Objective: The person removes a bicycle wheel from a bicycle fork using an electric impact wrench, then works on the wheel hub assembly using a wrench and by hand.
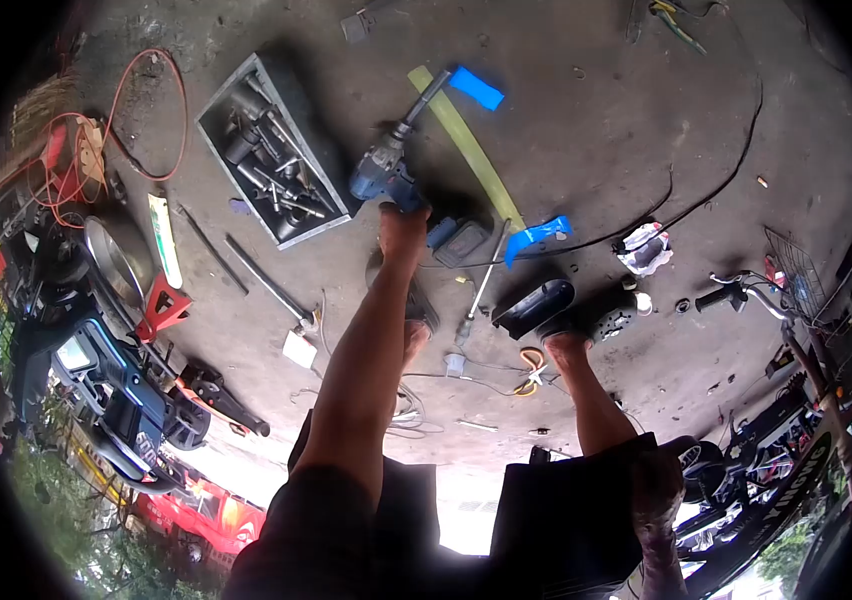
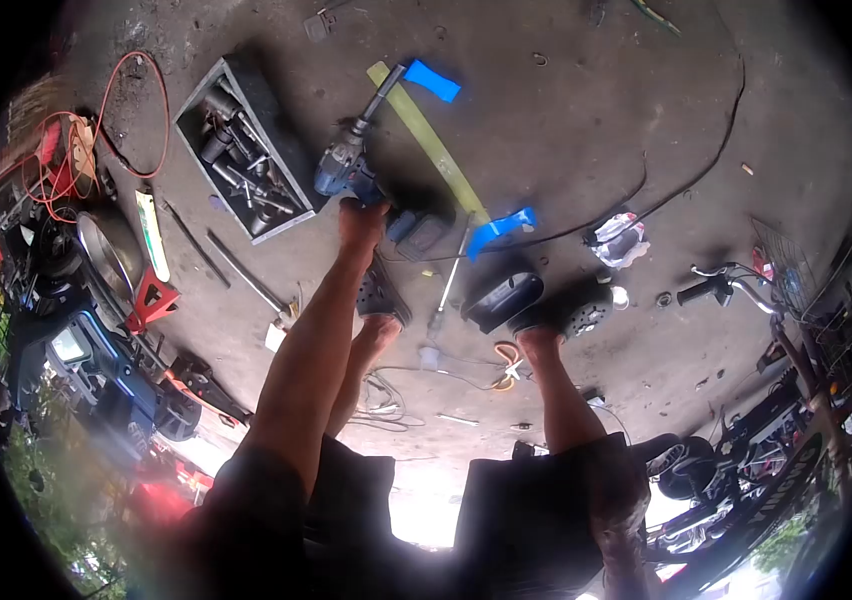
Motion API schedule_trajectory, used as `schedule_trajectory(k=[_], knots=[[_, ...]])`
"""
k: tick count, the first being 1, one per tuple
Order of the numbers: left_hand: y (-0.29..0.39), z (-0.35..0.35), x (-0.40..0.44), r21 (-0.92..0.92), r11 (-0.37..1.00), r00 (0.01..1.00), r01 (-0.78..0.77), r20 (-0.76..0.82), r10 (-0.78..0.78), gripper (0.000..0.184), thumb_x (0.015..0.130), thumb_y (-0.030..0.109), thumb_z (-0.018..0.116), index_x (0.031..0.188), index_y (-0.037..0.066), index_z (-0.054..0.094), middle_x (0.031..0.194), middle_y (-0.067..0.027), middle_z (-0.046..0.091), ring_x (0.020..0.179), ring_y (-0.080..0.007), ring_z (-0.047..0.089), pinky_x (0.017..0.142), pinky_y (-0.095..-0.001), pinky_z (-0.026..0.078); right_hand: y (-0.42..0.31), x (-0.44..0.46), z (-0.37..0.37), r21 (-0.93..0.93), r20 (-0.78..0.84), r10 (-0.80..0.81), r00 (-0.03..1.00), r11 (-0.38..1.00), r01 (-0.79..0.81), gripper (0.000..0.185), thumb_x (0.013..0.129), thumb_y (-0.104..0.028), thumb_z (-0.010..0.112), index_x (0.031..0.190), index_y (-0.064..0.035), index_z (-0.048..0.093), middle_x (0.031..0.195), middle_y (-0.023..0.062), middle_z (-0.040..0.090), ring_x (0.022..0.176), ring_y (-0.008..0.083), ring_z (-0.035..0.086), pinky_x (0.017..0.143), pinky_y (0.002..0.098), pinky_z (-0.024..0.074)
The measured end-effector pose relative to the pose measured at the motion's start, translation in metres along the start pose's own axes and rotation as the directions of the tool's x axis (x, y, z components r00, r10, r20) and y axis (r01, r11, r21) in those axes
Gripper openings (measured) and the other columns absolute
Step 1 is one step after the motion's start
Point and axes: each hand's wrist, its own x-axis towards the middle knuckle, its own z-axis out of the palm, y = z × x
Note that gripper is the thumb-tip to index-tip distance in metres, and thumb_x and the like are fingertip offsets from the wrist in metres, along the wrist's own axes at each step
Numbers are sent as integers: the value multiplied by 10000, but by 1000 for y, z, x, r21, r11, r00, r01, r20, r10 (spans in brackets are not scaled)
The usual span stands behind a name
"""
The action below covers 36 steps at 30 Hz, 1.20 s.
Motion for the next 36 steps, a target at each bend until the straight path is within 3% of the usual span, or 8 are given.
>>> schedule_trajectory(k=[2, 8, 12, 16, 20, 23, 31, 36], knots=[[12, -4, -5, -156, 988, 988, -15, -153, -9, 559, 725, 203, 750, 1216, 20, 555, 1074, -220, 684, 970, -331, 673, 883, -421, 494, 3, 3, -7, -52, 76, -5, 997, 999, 9, 206, 863, -226, 692, 955, -42, 684, 940, 163, 684, 900, 317, 667, 788, 462, 519], [-17, 48, 15, -800, 590, 994, 111, 84, -73, 219, 688, -29, 675, 883, 37, 600, 730, -59, 607, 606, -192, 570, 559, -344, 462, 16, 41, -12, -197, 341, 108, 934, 980, -42, 141, 839, -124, 697, 942, -30, 674, 919, 138, 676, 836, 312, 654, 765, 417, 524], [0, -16, -79, -861, 505, 976, 57, 154, 152, 140, 739, -2, 653, 841, 75, 597, 707, 11, 552, 602, -119, 525, 569, -306, 423, 13, 55, 26, 205, -147, 98, 984, 976, -67, 163, 871, -110, 666, 1001, -11, 667, 917, 123, 675, 870, 273, 668, 786, 363, 525], [27, -92, -201, -849, 529, 945, 22, 190, 266, 243, 714, -57, 643, 909, 81, 602, 747, 13, 559, 617, -103, 521, 576, -276, 426, -50, 113, 54, 864, 11, 179, 984, 493, -99, 393, 920, -260, 652, 1226, -30, 565, 1116, 69, 641, 984, 162, 632, 798, 302, 502], [76, -187, -324, -820, 537, 905, 198, 364, 223, 379, 677, -63, 646, 1033, 57, 593, 863, -8, 584, 652, -100, 537, 620, -248, 447, -212, 131, -59, 995, -10, 85, 996, 97, 2, 694, 885, -504, 668, 1371, -50, 470, 1197, 77, 615, 1116, 196, 573, 947, 367, 429], [92, -240, -375, -738, 611, 750, 284, 568, 337, 356, 683, -37, 665, 1025, 38, 603, 876, -19, 611, 707, -117, 576, 659, -270, 471, -280, 84, -130, 980, 9, 136, 991, -200, 18, 411, 933, -433, 639, 1006, -29, 639, 772, 34, 635, 758, 151, 622, 710, 294, 486], [174, -322, -499, -777, 470, 533, 419, 630, 565, 362, 707, 49, 688, 1049, 4, 579, 821, -77, 622, 761, -191, 619, 689, -308, 498, -337, -69, -235, 873, -479, -20, 878, 90, 479, 200, 944, -192, 673, 897, -15, 592, 775, -17, 541, 716, 64, 475, 652, 243, 413], [175, -341, -544, -813, 276, 494, 513, 542, 680, 409, 707, 60, 695, 1087, -4, 557, 823, -93, 621, 754, -212, 619, 688, -322, 503, -339, -122, -268, 824, -567, -45, 822, -21, 567, 228, 969, -220, 635, 870, -22, 578, 754, 3, 536, 701, 92, 488, 670, 267, 437]])
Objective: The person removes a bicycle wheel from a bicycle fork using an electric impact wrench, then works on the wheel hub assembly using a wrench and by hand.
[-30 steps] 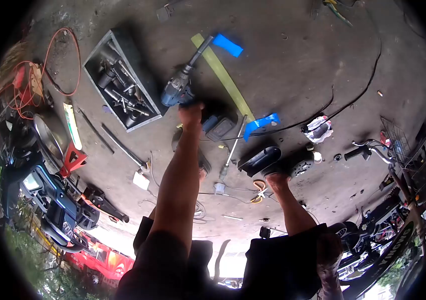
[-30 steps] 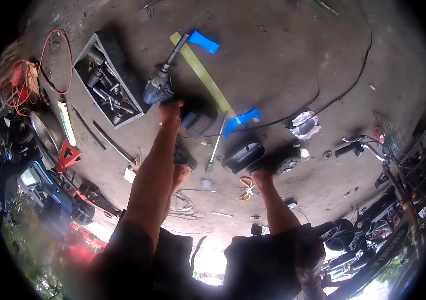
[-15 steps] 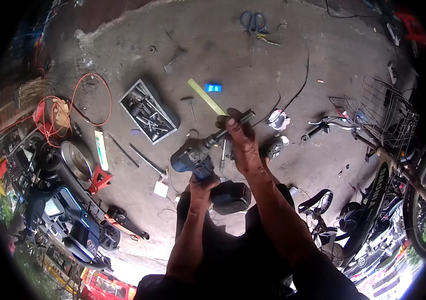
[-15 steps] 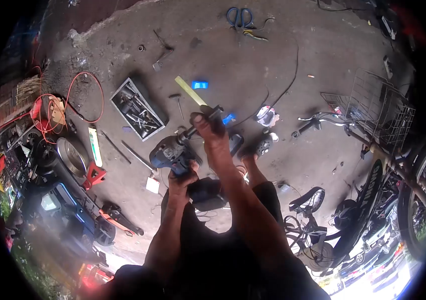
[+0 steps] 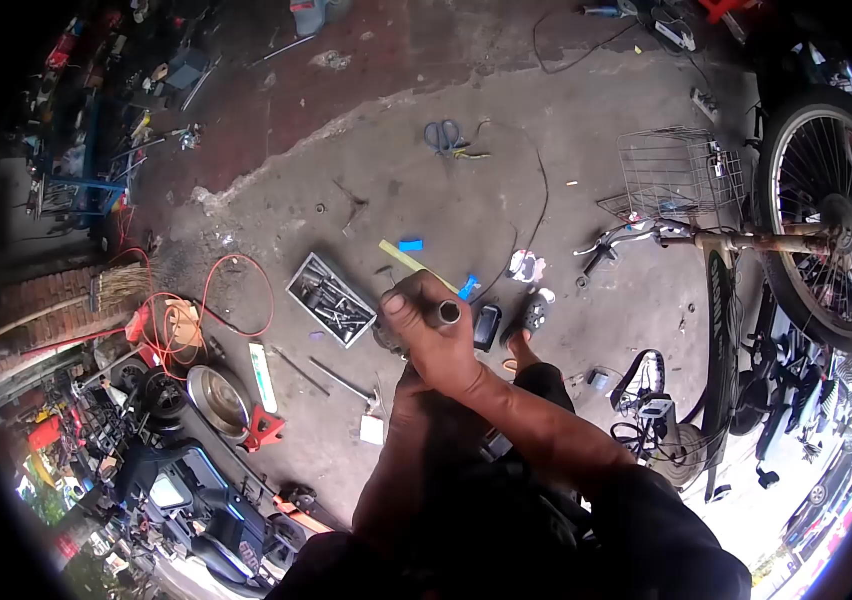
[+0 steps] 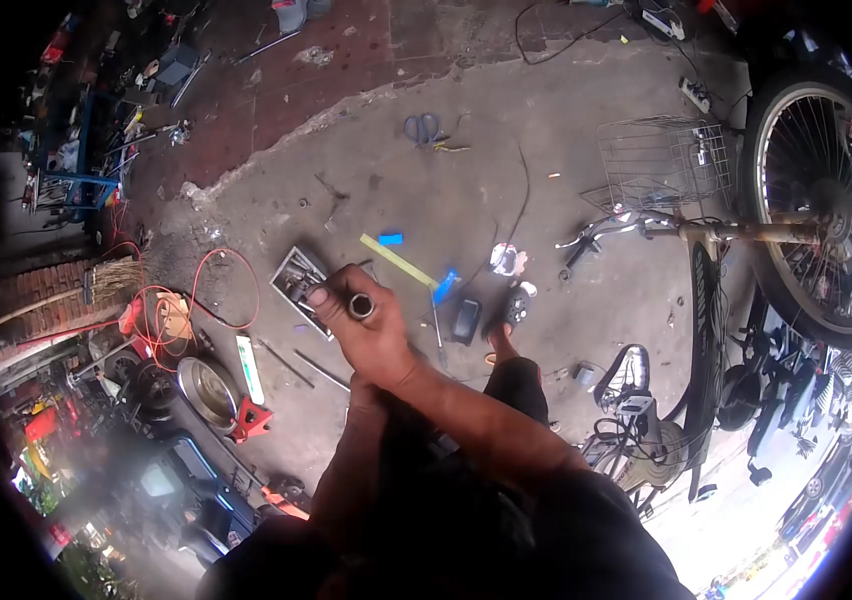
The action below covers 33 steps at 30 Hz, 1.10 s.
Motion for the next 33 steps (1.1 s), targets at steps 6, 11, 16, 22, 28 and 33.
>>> schedule_trajectory(k=[6, 11, 16, 22, 28, 33], knots=[[23, 50, -46, 330, 929, 863, 165, 407, -298, 506, 749, 148, 739, 1171, 5, 499, 796, -119, 575, 739, -264, 583, 686, -379, 486, -58, -8, -42, 674, 104, 165, 981, 714, -191, 417, 995, -460, 514, 750, -121, 517, 546, -26, 382, 502, 126, 398, 590, 323, 426], [-4, 90, -47, 666, 737, 901, -113, 382, -207, 448, 725, 82, 759, 1096, 11, 520, 795, -76, 586, 688, -178, 565, 651, -314, 465, -96, -22, -93, 884, 75, 142, 987, 449, -132, 419, 996, -463, 511, 722, -147, 537, 504, -64, 361, 458, 94, 355, 538, 284, 388], [-1, 130, -45, 829, 309, 806, -466, 541, -238, 429, 737, 81, 769, 1122, 47, 583, 903, -25, 622, 829, -161, 588, 805, -320, 468, -125, -41, -113, 896, 22, 98, 995, 439, -63, 417, 995, -454, 520, 720, -141, 545, 501, -60, 364, 456, 93, 355, 506, 271, 372], [5, 118, -44, 799, 53, 770, -600, 594, -234, 441, 734, 57, 770, 1133, 39, 582, 860, -26, 619, 786, -151, 583, 772, -317, 469, -124, -47, -105, 866, -24, 147, 989, 497, -52, 412, 993, -456, 527, 728, -141, 538, 513, -62, 356, 474, 91, 368, 518, 271, 376], [-3, 110, -60, 714, 676, 878, -183, 428, -215, 537, 706, 67, 760, 1180, -4, 517, 743, -64, 566, 650, -164, 565, 639, -335, 489, -123, -58, -81, 775, -98, 173, 980, 632, -34, 344, 978, -441, 560, 850, -122, 556, 644, -24, 436, 603, 131, 454, 639, 322, 436], [0, 121, -67, 566, 822, 892, 71, 333, -306, 546, 690, 85, 759, 1168, -12, 513, 699, -62, 531, 626, -190, 562, 618, -341, 485, -125, -73, -69, 796, -67, 64, 996, 605, 14, 340, 957, -389, 587, 1055, -64, 604, 858, 54, 596, 851, 225, 590, 868, 414, 479]])
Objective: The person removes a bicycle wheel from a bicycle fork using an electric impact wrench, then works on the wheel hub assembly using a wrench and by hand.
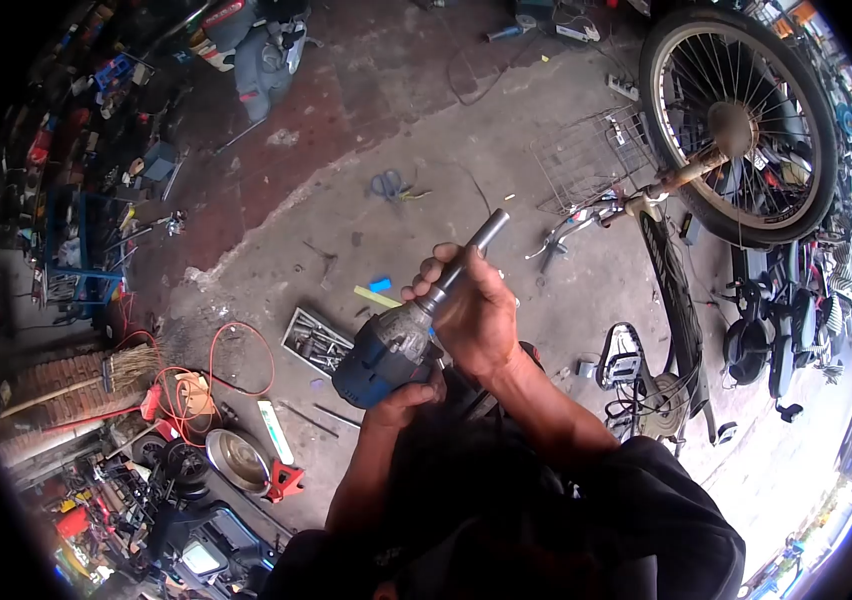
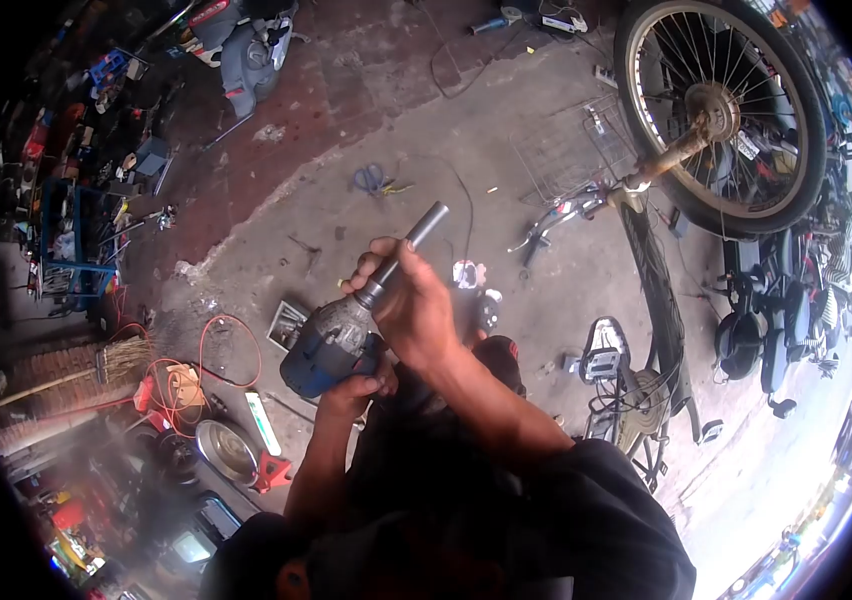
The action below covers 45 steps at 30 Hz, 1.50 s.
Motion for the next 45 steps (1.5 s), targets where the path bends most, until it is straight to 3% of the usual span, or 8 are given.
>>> schedule_trajectory(k=[20, 26, 28, 34, 36, 41, 43, 45], knots=[[-6, -12, -9, 30, 983, 982, -183, -42, 184, 570, 729, 8, 757, 1240, 20, 505, 858, -63, 582, 691, -150, 565, 612, -274, 467, 15, 9, -6, -89, -2, 114, 993, 990, -114, 224, 961, -256, 582, 1092, -74, 564, 862, 41, 554, 857, 205, 568, 899, 412, 474], [-30, -20, 11, 687, 688, 938, -232, -29, 345, 560, 792, 56, 742, 1312, 42, 535, 1200, -83, 619, 1182, -203, 553, 1009, -356, 429, 16, 38, -52, -147, -224, 148, 963, 972, -184, 328, 1037, -367, 444, 1022, -55, 544, 786, 9, 484, 747, 171, 524, 747, 372, 502], [-57, -33, 17, 604, 706, 842, -369, -103, 529, 516, 794, 47, 726, 1282, 27, 561, 1207, -82, 633, 1165, -188, 575, 999, -334, 431, 19, 53, -92, -138, -151, 269, 951, 947, -289, 316, 1033, -325, 470, 1029, -32, 589, 779, 22, 550, 727, 166, 547, 778, 350, 496], [-135, -101, -4, 227, 949, 885, -217, -365, 290, 443, 824, 64, 716, 1248, 21, 592, 1158, -89, 665, 1098, -183, 627, 937, -317, 476, 49, 123, -234, -240, -584, 125, 802, 918, -317, 265, 1027, -292, 457, 901, -68, 522, 681, 0, 468, 653, 153, 494, 726, 341, 491], [-151, -137, -18, 284, 946, 851, -158, -446, 276, 446, 826, 81, 721, 1250, 31, 593, 1165, -97, 661, 1094, -201, 631, 932, -320, 480, 60, 144, -284, -502, -662, -159, 732, 819, -277, 209, 977, -251, 513, 846, -88, 506, 630, -4, 457, 582, 147, 475, 651, 330, 492], [-174, -268, -64, 577, 816, 728, 29, -571, 378, 468, 825, 129, 737, 1262, 49, 589, 1188, -125, 645, 1081, -259, 638, 919, -336, 492, 134, 152, -392, -678, -735, -83, 673, 97, -728, 151, 913, -294, 584, 917, -146, 554, 685, -11, 521, 585, 131, 550, 539, 320, 488], [-174, -333, -96, 930, 343, 631, 131, -345, 694, 441, 789, -14, 717, 1211, 6, 591, 1119, -96, 643, 1017, -197, 628, 840, -329, 503, 176, 139, -449, -584, -812, 66, 580, -79, -808, 184, 910, -321, 604, 967, -148, 575, 716, -10, 548, 633, 133, 590, 566, 328, 513], [-232, -394, -127, -3, 996, 484, -86, -874, 39, 328, 785, -9, 733, 1096, 1, 627, 954, -40, 631, 871, -121, 618, 726, -300, 515, 246, 125, -495, -504, -862, 141, 486, -148, -851, 197, 908, -325, 607, 970, -141, 573, 729, -3, 567, 641, 137, 611, 558, 323, 528]])
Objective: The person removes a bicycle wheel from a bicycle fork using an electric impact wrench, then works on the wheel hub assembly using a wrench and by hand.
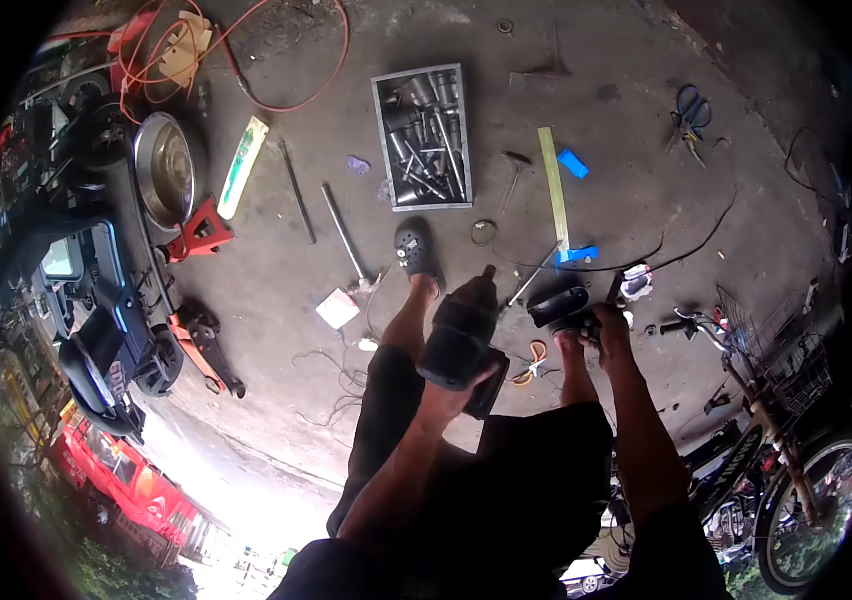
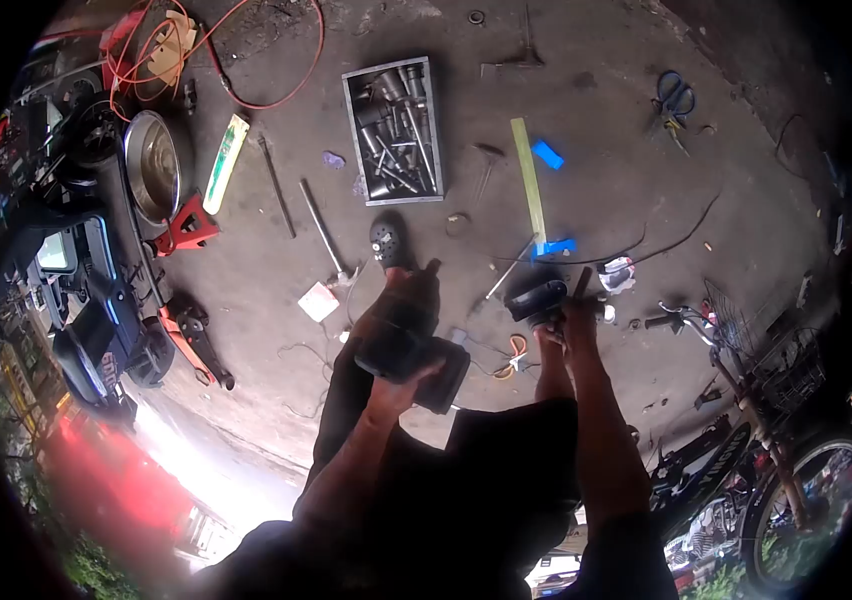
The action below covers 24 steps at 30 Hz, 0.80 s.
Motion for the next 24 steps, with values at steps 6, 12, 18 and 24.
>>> schedule_trajectory(k=[6, 12, 18, 24], knots=[[5, -118, 74, -556, 825, 920, -103, -368, -134, 330, 754, 90, 653, 1051, -20, 561, 765, -60, 551, 656, -195, 540, 663, -337, 480, 23, 63, 213, -75, 101, 14, 995, 997, -6, 110, 899, -205, 551, 850, -122, 496, 662, -2, 509, 521, 107, 495, 470, 271, 419], [0, -166, 101, -615, 770, 957, -169, -289, -21, 344, 746, 187, 684, 1003, 18, 533, 767, -58, 522, 672, -196, 506, 671, -366, 465, -29, 141, 303, -279, 210, -169, 963, 934, 225, 216, 940, -279, 552, 1003, -75, 516, 758, 41, 561, 616, 139, 551, 535, 313, 477], [16, -162, 114, -624, 770, 955, -135, -288, -67, 442, 739, 181, 691, 1101, -14, 526, 762, -58, 523, 653, -200, 510, 679, -351, 462, -55, 185, 344, -646, 147, -505, 850, 602, 469, 322, 933, -257, 572, 1147, -22, 521, 907, 154, 633, 803, 290, 632, 698, 409, 509], [25, -162, 125, -623, 776, 961, -101, -262, -86, 516, 740, 171, 693, 1175, -27, 499, 812, -71, 548, 655, -188, 522, 686, -338, 466, -82, 219, 399, -751, 284, -785, 551, 175, 636, 481, 897, -349, 625, 1281, -68, 558, 1105, 210, 659, 1046, 410, 621, 912, 492, 481]])
